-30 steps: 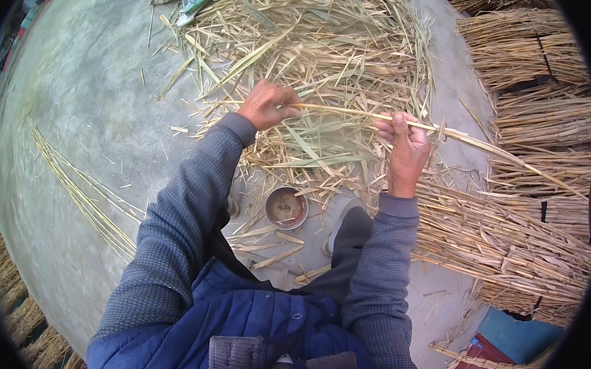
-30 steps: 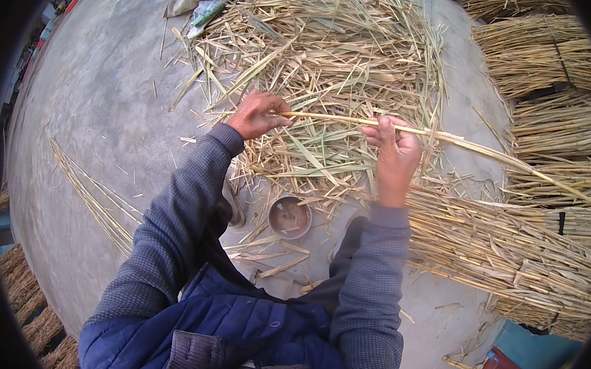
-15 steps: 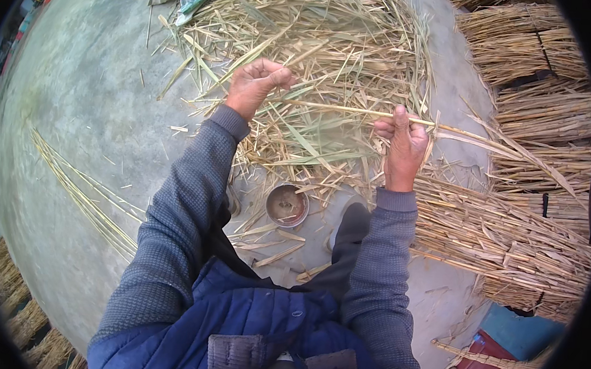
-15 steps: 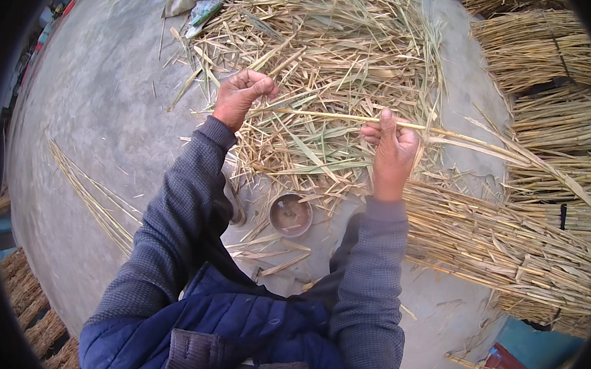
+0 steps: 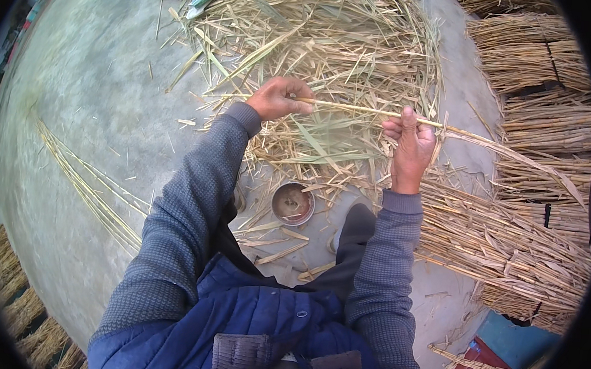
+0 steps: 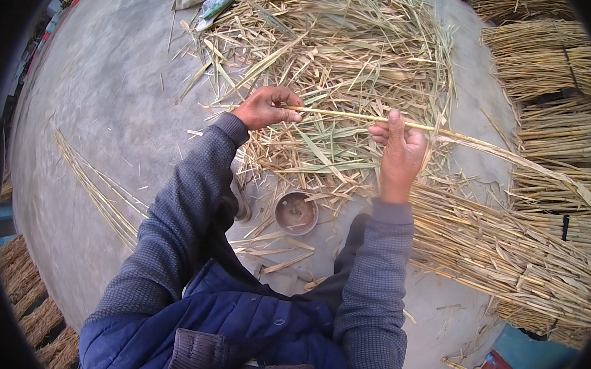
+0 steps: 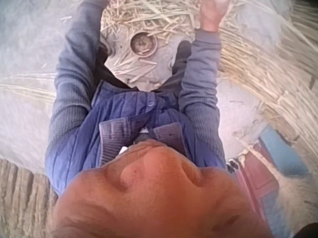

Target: The person sits on the floor and repeatedly picks up long straw stalks, strips off the outer layers by hand, and places the processed stalks into a pile. The person continues this repetitive manual stripping process throughout the clip.

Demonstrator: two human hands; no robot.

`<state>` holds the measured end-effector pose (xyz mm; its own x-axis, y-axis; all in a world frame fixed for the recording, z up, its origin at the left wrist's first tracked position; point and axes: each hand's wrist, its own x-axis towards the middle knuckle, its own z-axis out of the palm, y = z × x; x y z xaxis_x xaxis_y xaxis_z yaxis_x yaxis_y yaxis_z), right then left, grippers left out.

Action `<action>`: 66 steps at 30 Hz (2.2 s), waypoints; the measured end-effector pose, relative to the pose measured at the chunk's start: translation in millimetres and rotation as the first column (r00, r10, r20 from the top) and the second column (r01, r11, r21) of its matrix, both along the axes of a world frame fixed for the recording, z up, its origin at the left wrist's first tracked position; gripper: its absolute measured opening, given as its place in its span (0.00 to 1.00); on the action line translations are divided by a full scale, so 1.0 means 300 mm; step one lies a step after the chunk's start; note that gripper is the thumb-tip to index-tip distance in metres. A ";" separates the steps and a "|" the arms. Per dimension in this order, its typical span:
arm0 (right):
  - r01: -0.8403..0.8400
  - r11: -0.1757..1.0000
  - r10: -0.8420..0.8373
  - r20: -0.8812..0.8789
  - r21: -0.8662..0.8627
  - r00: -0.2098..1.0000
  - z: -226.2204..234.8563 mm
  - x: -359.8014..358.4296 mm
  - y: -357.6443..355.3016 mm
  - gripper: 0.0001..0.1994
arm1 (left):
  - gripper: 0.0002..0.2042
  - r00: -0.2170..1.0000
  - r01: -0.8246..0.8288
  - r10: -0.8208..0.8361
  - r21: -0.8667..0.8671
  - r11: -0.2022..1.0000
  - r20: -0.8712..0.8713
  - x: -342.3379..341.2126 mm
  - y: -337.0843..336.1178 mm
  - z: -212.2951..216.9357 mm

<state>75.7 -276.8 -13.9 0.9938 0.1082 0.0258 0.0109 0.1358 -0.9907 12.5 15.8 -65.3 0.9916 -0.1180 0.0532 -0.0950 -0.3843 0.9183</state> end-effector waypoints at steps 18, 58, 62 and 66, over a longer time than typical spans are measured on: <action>-0.106 0.994 0.105 0.023 0.041 0.994 -0.003 -0.027 0.010 0.15 | 0.15 0.937 -0.327 0.254 0.349 0.878 0.239 0.001 -0.007 0.029; 0.019 0.994 0.002 -0.192 0.111 0.981 -0.040 0.021 -0.001 0.13 | 0.07 0.965 -0.256 0.239 -0.188 0.948 -0.111 -0.011 -0.088 -0.032; 0.034 0.996 -0.015 -0.203 0.087 0.979 -0.055 0.018 0.000 0.13 | 0.07 0.926 -0.378 0.316 -0.510 0.773 -0.207 -0.008 -0.075 -0.020; 0.086 0.992 -0.061 -0.245 0.092 0.968 -0.070 0.029 -0.025 0.14 | 0.09 0.893 -0.438 0.423 -0.522 0.732 -0.156 0.005 0.005 0.001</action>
<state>84.3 -284.4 -34.9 0.9770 0.0441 -0.2086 -0.2130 0.2435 -0.9462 14.0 17.4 -64.9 0.9311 0.3615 -0.0487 -0.0143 0.1697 0.9854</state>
